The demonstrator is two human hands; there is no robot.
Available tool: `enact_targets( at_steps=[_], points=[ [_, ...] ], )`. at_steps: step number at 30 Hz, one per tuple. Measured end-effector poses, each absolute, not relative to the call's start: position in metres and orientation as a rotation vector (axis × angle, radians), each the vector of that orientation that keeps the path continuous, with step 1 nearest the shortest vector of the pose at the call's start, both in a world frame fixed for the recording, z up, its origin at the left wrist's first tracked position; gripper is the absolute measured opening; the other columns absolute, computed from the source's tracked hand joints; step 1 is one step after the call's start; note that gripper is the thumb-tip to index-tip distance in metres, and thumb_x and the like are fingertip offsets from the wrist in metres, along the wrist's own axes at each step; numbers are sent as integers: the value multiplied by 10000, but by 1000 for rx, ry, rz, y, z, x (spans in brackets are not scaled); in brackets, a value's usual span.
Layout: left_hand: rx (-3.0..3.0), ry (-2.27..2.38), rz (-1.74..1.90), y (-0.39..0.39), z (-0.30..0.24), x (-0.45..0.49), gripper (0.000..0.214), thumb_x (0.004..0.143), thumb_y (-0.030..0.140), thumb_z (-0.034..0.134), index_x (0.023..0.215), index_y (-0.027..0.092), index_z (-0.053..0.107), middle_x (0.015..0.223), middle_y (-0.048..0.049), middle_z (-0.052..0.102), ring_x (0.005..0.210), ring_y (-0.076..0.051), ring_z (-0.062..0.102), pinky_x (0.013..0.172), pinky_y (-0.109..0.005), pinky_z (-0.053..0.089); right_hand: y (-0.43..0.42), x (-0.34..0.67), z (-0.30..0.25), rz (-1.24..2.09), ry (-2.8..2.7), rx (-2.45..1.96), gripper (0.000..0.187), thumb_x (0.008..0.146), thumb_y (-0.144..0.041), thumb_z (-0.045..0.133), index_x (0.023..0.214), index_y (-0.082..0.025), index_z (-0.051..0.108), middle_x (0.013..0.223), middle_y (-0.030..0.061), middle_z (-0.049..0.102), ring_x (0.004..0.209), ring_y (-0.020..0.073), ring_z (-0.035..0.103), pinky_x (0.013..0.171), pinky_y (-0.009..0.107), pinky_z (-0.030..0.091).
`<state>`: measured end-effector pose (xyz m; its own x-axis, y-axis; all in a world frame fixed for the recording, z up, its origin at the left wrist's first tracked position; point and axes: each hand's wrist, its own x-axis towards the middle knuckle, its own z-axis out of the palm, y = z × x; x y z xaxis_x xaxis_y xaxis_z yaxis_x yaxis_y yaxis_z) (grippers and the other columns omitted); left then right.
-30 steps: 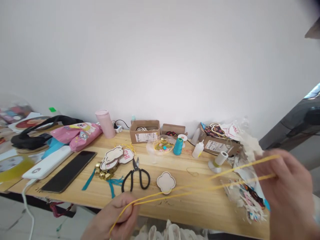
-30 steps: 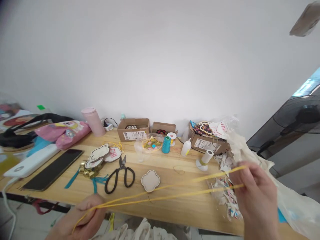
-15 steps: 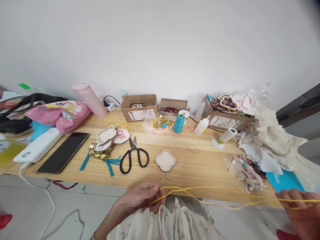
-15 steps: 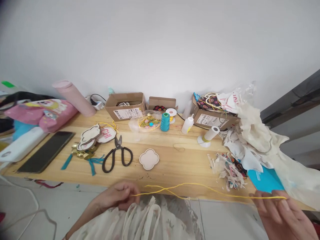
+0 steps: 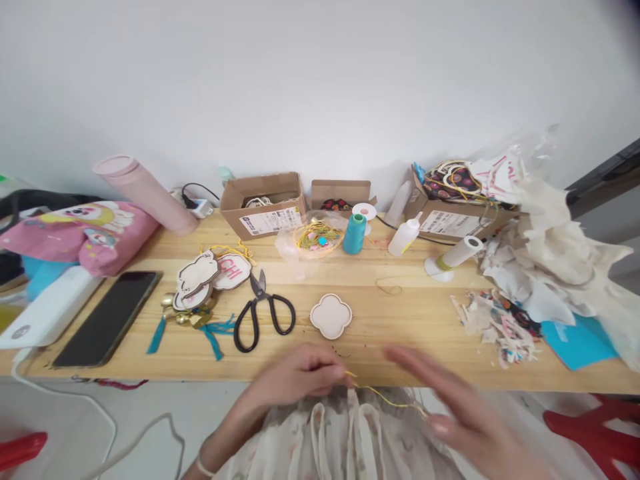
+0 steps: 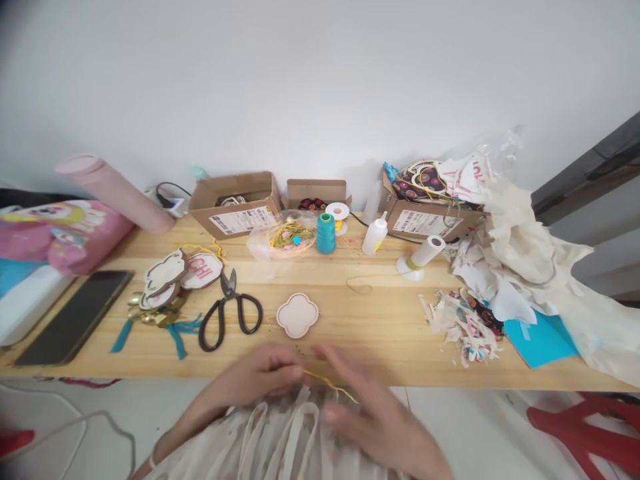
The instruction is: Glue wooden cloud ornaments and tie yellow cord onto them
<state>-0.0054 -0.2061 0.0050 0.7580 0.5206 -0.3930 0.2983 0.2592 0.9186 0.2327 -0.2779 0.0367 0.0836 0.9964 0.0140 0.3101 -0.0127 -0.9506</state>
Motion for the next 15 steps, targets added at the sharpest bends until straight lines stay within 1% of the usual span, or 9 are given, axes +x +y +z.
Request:
enact_targets(
  at_steps=[1, 3, 5, 7, 8, 9, 10, 12, 15],
  points=[
    [1407, 739, 181, -206, 13, 5, 349, 813, 395, 427, 785, 131, 654, 506, 28, 423, 456, -80, 346, 438, -199, 238, -271, 214, 32, 1157, -1451, -1398, 381, 609, -508, 606, 896, -266, 672, 760, 59, 663, 670, 206, 596, 572, 293, 463],
    [1545, 788, 240, -204, 26, 12, 309, 801, 366, 454, 709, 149, 654, 537, 14, 488, 508, -102, 422, 481, -203, 300, -263, 195, 18, 1447, -1504, -1321, 300, 750, -466, 479, 841, -253, 670, 607, 14, 611, 545, 153, 542, 517, 252, 430],
    [1640, 962, 343, -200, 30, 5, 287, 786, 365, 476, 683, 165, 654, 575, -2, 545, 562, -133, 481, 537, -222, 353, -259, 198, 2, 1490, -1369, -1406, 354, 800, -458, 408, 740, -215, 658, 510, -7, 523, 477, 127, 469, 465, 226, 382],
    [1686, 1172, 489, -192, 22, -8, 217, 728, 365, 558, 804, 189, 659, 773, -36, 623, 752, -196, 544, 693, -277, 399, -258, 214, -8, 1389, -1143, -1530, 352, 775, -480, 447, 725, -188, 637, 478, -21, 445, 457, 114, 411, 425, 211, 324],
    [1717, 1229, 580, -187, 13, -13, 310, 653, 352, 641, 926, 206, 636, 962, -56, 615, 922, -241, 521, 819, -320, 372, -257, 222, -11, 1337, -1038, -1566, 346, 758, -488, 473, 742, -180, 628, 463, -32, 397, 443, 105, 376, 411, 205, 292],
    [1751, 1242, 660, -182, 4, -16, 514, 562, 335, 713, 1046, 217, 587, 1152, -74, 538, 1084, -284, 435, 932, -364, 291, -256, 228, -10, 1286, -952, -1582, 347, 745, -496, 490, 761, -174, 618, 451, -45, 348, 427, 94, 338, 403, 201, 264],
    [1765, 1219, 708, -177, -6, -16, 658, 509, 311, 746, 1126, 220, 536, 1276, -80, 439, 1191, -307, 325, 998, -393, 198, -255, 232, -8, 1247, -894, -1584, 358, 736, -507, 498, 775, -170, 611, 443, -57, 301, 414, 85, 299, 398, 199, 238],
    [1733, 1124, 743, -171, -20, -8, 728, 516, 262, 737, 1193, 210, 474, 1347, -82, 353, 1268, -303, 202, 1042, -412, 84, -251, 231, -1, 1191, -866, -1571, 402, 717, -544, 499, 774, -161, 606, 440, -70, 242, 402, 73, 244, 397, 199, 209],
    [1628, 1048, 747, -171, -14, 11, 662, 569, 221, 695, 1190, 208, 464, 1314, -87, 393, 1257, -285, 241, 1053, -425, 45, -246, 218, 1, 1133, -942, -1565, 441, 700, -569, 500, 751, -149, 623, 448, -63, 260, 408, 73, 248, 400, 204, 216]
  ],
)
